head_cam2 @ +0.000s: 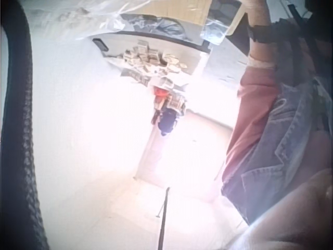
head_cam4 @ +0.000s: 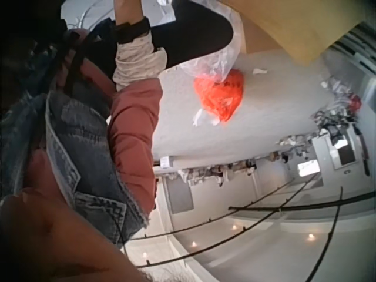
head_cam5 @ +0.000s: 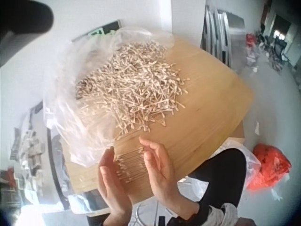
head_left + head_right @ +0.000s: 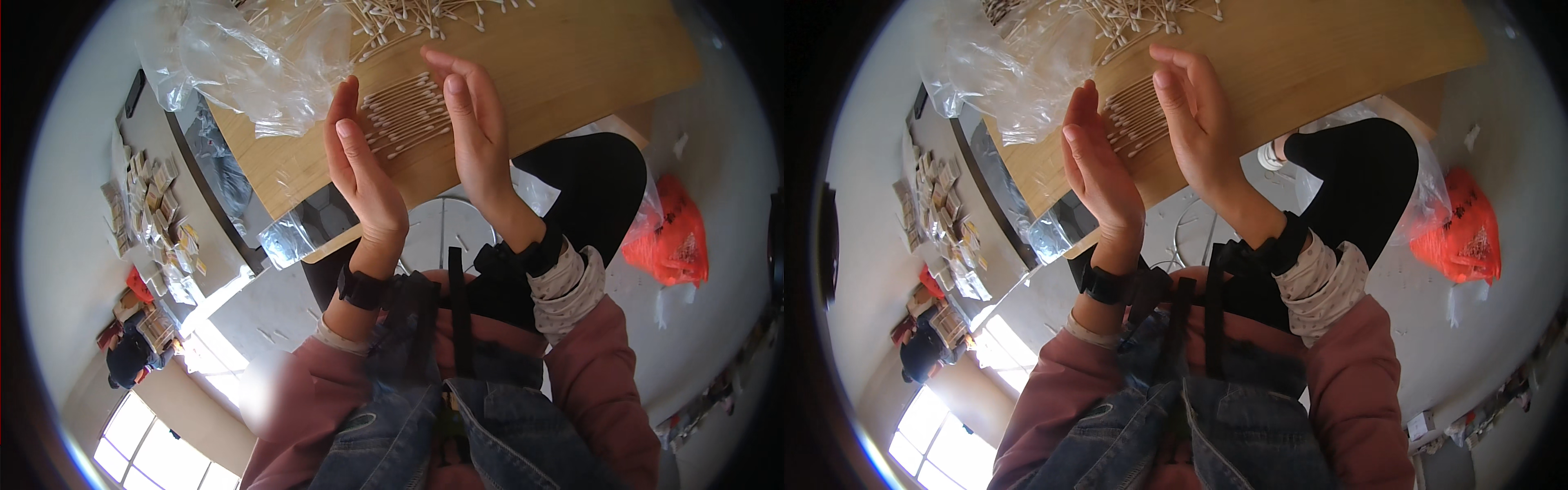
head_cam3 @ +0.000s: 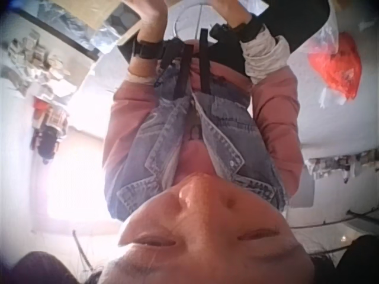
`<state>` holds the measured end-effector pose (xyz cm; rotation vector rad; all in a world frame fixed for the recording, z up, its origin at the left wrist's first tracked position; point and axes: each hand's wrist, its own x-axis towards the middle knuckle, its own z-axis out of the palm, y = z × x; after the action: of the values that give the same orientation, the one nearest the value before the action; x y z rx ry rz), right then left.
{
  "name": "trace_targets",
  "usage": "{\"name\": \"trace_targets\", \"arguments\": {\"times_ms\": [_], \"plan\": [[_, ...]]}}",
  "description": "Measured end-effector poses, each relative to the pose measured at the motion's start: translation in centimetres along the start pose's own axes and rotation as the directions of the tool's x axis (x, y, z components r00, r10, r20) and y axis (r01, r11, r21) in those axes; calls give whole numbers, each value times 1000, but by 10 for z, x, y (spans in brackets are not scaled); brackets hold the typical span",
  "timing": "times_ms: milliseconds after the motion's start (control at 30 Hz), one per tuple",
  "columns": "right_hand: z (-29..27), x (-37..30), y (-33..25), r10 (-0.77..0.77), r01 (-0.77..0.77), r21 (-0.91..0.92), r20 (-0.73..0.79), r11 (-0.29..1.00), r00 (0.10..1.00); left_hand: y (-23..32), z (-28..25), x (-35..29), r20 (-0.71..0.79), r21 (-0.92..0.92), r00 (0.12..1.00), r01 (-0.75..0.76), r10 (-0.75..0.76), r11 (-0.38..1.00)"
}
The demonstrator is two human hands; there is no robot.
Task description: Counting and placing cotton swabs into plastic bags for packaging.
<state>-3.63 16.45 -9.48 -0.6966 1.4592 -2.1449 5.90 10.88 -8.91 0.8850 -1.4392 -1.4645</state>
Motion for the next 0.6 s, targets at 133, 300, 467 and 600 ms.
{"name": "trace_targets", "arguments": {"times_ms": [133,300,467,600], "plan": [[-11,3,-6,95,-92,-63,54,994,994,0,-2,-1,-46,-109,999,10,-15,994],[-6,-1,1,71,-64,-73,102,995,992,-1,8,-4,-27,-124,999,20,-24,992],[-2,-1,-4,98,-97,24,-28,995,995,2,12,-2,-57,-188,998,-6,-5,982],[-1,-1,2,68,-68,-23,5,997,998,0,15,-1,-72,-212,997,20,-36,977]]}}
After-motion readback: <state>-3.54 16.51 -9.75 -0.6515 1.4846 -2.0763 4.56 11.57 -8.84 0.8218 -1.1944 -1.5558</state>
